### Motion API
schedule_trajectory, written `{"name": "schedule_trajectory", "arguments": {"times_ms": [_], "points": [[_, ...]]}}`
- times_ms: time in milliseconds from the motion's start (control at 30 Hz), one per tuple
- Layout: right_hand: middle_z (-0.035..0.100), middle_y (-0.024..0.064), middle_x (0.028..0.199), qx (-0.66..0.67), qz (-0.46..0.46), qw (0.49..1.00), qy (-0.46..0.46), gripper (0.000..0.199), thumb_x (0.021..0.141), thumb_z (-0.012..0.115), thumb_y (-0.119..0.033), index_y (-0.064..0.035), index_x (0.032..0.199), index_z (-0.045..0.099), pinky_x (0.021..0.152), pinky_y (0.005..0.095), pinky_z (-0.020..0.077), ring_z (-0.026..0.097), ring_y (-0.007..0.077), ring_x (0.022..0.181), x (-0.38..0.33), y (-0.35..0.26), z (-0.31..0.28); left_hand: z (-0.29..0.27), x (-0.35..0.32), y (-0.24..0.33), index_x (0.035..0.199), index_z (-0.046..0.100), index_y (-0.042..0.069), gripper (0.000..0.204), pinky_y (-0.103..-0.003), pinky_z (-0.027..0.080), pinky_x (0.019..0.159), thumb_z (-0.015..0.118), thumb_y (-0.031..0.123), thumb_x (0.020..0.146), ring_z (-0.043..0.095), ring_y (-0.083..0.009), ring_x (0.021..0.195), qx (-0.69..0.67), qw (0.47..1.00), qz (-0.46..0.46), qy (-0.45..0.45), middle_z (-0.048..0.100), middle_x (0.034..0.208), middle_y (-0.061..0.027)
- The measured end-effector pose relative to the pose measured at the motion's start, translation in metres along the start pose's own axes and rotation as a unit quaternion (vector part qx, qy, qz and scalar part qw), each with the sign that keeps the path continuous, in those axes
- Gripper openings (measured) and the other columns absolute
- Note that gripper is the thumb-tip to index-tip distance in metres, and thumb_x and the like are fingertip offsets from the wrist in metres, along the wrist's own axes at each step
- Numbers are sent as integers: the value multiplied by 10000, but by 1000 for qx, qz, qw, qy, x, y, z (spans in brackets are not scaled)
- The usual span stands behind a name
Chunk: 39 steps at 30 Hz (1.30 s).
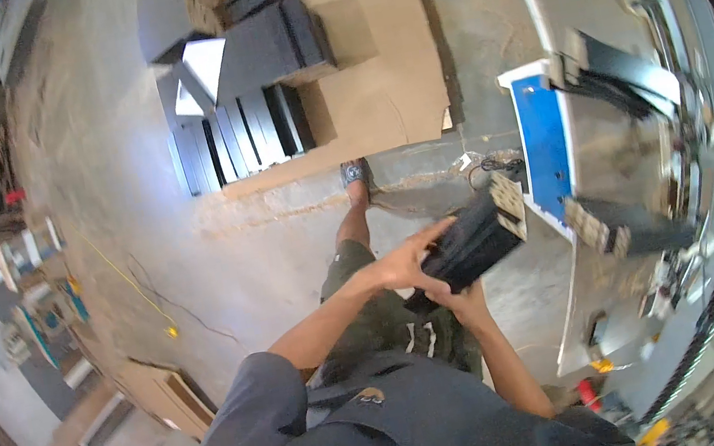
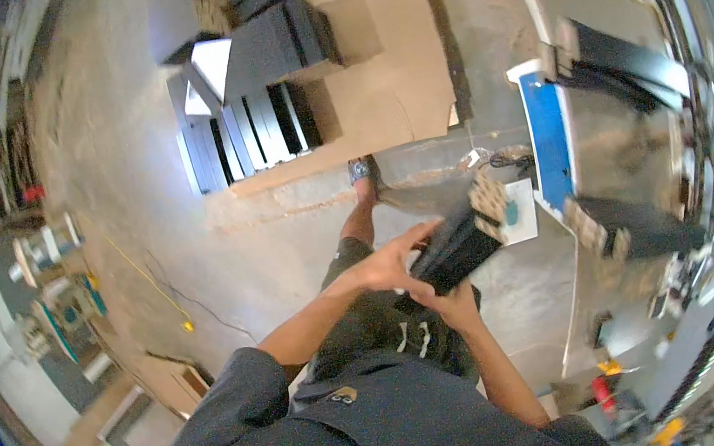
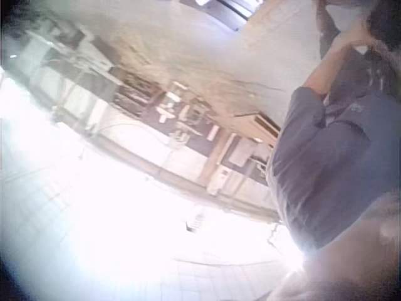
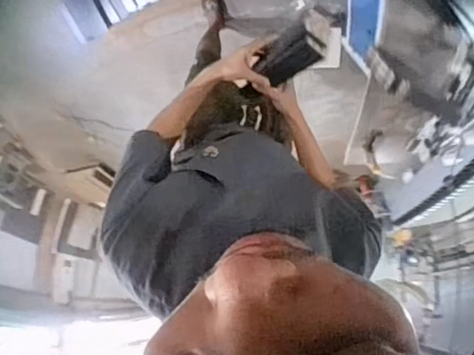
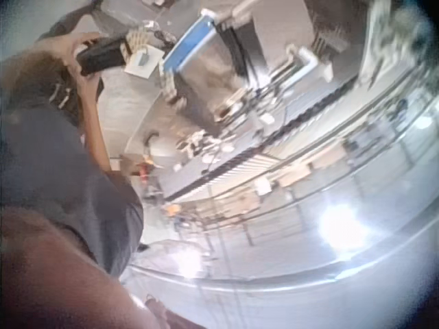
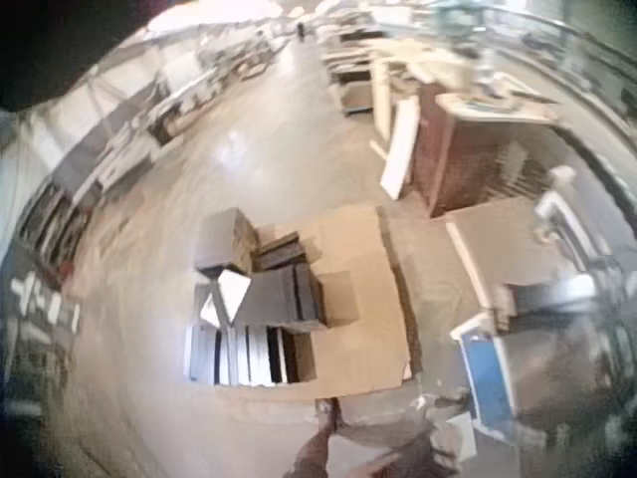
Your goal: The person picks up several black wood pieces from a workbench and places them into a cardboard box on the floor, then picks up a tool to blow air onto the workbench.
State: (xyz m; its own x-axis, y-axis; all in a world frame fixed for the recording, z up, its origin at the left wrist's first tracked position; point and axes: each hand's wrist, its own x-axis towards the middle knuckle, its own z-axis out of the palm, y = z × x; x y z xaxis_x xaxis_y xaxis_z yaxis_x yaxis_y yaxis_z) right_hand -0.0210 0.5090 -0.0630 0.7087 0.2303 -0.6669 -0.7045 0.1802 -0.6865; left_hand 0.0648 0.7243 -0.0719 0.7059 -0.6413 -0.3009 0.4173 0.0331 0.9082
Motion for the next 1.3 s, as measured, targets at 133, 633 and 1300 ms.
{"name": "schedule_trajectory", "arguments": {"times_ms": [133, 633, 1300], "points": [[711, 74, 1238, 19, 87, 996, -20, 630, 819, 898, -85, -14, 1378, 615, 1002, 414, 567, 694, 235, 1147, 155, 20, 82, -113, -26, -106, 1743, 244, 72, 1198, -441, 315, 1294, 922, 451, 831, 371, -334, 1589, -118, 971, -117, 173, 349, 1735, -256], [662, 107, 1435, -200, 267, 937, -104, 833, 821, 943, -354, -53, 1498, 564, 1213, 479, 402, 556, 278, 1393, 693, 270, 191, -221, -187, -494, 1473, 598, 6, 508, -377, 563, 981, 678, 332, 1091, 690, -217, 1118, -326, 676, -318, 579, 710, 1330, -124], [86, 156, 1836, -158, 227, 958, -76, 1243, 903, 480, -941, -149, 1770, 73, 1342, 557, 52, 81, 343, 1678, 728, 285, 242, -414, 77, -542, 1231, 657, 26, 222, -403, 536, 1031, 669, 113, 1027, 651, -246, 1125, -643, 546, -22, 536, 704, 1187, -111]]}}
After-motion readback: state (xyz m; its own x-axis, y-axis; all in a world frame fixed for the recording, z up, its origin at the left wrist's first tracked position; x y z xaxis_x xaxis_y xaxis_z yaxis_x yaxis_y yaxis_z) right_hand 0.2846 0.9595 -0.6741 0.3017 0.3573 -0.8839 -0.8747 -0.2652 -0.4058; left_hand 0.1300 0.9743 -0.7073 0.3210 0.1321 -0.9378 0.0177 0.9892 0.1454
